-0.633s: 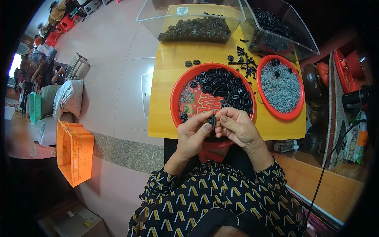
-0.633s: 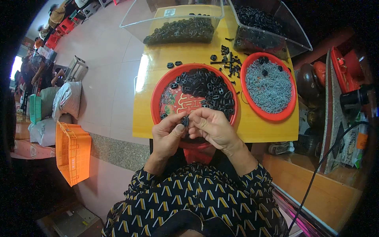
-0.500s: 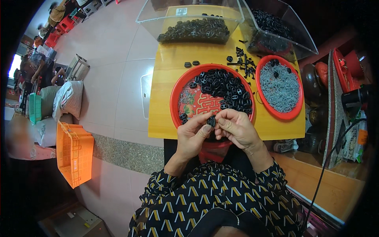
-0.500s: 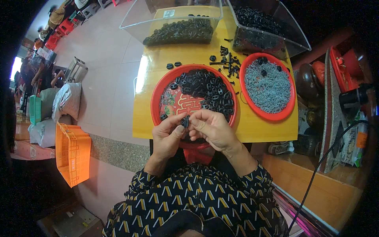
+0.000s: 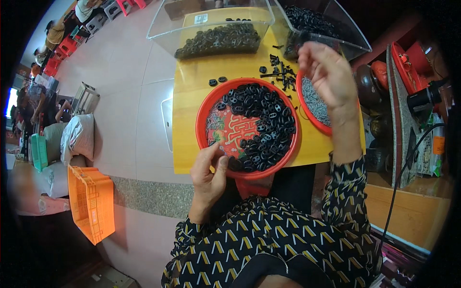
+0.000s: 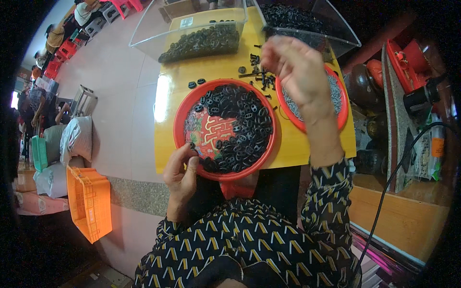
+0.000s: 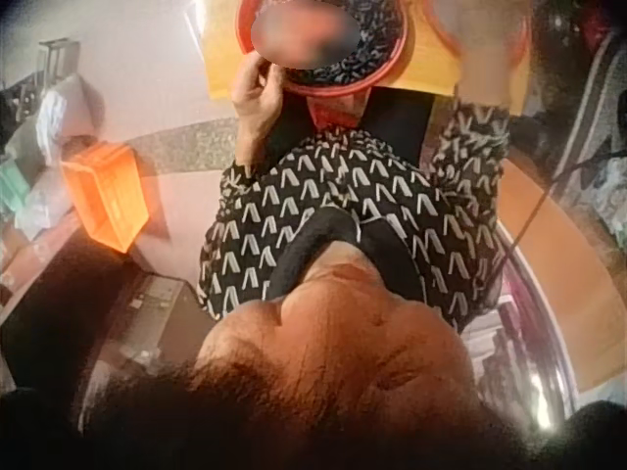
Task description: The person sits at a table and assembles small black plastic components by hand. They pick up a black ring and a small black piece, fit them together, and place the assembled unit into a red tray. This repetitive assembly process continues for the duration of the clip.
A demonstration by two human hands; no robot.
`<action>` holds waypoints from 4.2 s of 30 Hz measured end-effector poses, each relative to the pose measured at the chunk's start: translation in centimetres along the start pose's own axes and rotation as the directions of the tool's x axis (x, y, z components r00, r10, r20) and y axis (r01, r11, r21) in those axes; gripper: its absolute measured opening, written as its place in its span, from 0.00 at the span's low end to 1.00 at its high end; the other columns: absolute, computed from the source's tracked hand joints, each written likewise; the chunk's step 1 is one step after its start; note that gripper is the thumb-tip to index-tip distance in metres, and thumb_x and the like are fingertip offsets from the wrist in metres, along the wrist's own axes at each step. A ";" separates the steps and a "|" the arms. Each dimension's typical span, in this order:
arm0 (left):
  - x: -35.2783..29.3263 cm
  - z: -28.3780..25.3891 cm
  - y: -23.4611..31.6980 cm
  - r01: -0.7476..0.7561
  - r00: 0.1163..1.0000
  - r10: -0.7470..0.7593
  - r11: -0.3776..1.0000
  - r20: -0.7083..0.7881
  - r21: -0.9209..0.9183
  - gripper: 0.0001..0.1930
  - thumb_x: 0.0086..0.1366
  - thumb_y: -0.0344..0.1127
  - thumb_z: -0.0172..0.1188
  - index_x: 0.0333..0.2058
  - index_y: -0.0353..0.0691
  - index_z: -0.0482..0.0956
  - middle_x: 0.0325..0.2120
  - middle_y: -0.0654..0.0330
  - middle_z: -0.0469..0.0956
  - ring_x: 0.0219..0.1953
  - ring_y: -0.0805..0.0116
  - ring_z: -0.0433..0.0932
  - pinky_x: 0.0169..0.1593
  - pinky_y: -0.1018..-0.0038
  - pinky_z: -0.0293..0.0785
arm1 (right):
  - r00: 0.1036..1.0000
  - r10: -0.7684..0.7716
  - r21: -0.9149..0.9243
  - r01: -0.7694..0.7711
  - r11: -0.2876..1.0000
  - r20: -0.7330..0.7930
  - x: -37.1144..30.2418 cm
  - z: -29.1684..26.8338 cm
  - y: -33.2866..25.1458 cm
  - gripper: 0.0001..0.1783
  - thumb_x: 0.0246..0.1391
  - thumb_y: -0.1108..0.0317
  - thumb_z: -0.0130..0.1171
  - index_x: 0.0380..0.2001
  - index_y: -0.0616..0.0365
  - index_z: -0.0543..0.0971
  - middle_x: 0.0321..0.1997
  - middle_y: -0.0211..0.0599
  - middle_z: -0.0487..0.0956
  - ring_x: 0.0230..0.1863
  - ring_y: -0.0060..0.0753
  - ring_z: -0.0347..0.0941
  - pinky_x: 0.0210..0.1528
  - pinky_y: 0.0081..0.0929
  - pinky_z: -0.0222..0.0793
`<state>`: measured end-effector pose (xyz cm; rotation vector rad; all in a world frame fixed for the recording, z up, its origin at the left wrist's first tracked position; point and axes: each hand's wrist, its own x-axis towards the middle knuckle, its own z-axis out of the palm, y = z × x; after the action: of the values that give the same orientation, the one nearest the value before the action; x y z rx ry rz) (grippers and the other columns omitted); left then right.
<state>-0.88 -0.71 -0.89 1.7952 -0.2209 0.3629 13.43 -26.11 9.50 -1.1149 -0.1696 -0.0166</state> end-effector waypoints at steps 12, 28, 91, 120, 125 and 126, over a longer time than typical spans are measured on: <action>0.3 -1.6 -0.8 0.001 0.999 0.009 0.973 -0.044 0.229 0.14 0.49 0.18 0.58 0.37 0.31 0.73 0.30 0.53 0.72 0.30 0.65 0.73 0.33 0.77 0.70 | 0.915 0.040 -0.893 0.382 0.238 0.402 -5.7 1.0 8.2 0.04 0.39 0.75 0.54 0.23 0.62 0.75 0.25 0.43 0.71 0.30 0.43 0.69 0.31 0.33 0.65; 3.9 -2.5 -0.8 -0.182 0.983 0.132 0.790 0.127 0.586 0.07 0.45 0.21 0.59 0.26 0.34 0.74 0.25 0.53 0.71 0.28 0.57 0.70 0.32 0.69 0.68 | 0.805 0.268 -0.815 0.570 -0.106 0.529 -5.2 2.8 9.1 0.05 0.39 0.74 0.50 0.23 0.61 0.74 0.29 0.42 0.68 0.36 0.41 0.65 0.38 0.34 0.64; 6.8 1.3 -2.0 -0.388 0.894 -0.007 0.485 0.448 0.783 0.18 0.42 0.41 0.61 0.29 0.34 0.72 0.27 0.54 0.69 0.32 0.59 0.68 0.35 0.67 0.63 | 0.939 -0.166 -0.774 0.343 0.532 0.301 -13.0 2.5 10.3 0.11 0.40 0.83 0.52 0.32 0.66 0.68 0.31 0.45 0.70 0.31 0.42 0.69 0.33 0.30 0.66; 6.2 1.8 -1.9 -0.365 0.908 -0.042 0.411 0.418 0.835 0.16 0.41 0.39 0.61 0.30 0.38 0.76 0.25 0.54 0.72 0.32 0.59 0.70 0.36 0.67 0.64 | 0.887 -0.264 -0.696 0.461 0.550 0.379 -13.0 2.5 10.0 0.10 0.39 0.83 0.52 0.30 0.64 0.70 0.30 0.46 0.71 0.32 0.46 0.69 0.34 0.33 0.66; 5.6 1.7 -2.5 -0.346 0.929 0.077 0.527 0.362 0.776 0.18 0.40 0.39 0.62 0.32 0.38 0.75 0.23 0.54 0.72 0.29 0.57 0.71 0.34 0.66 0.65 | 0.896 -0.257 -0.705 0.444 0.553 0.362 -13.2 2.5 10.0 0.10 0.39 0.83 0.52 0.30 0.64 0.71 0.30 0.47 0.71 0.31 0.46 0.69 0.34 0.33 0.67; 5.6 1.7 -2.7 -0.333 0.932 0.068 0.545 0.355 0.770 0.18 0.40 0.39 0.63 0.31 0.38 0.75 0.22 0.54 0.72 0.28 0.57 0.71 0.33 0.65 0.65 | 0.898 -0.257 -0.708 0.440 0.552 0.357 -13.2 2.5 10.0 0.10 0.39 0.83 0.52 0.30 0.64 0.71 0.30 0.47 0.71 0.31 0.46 0.69 0.34 0.33 0.67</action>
<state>5.42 -1.43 -1.68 2.7947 -0.5402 0.4032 1.08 -20.41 -0.24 -1.9562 -0.6335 -0.3705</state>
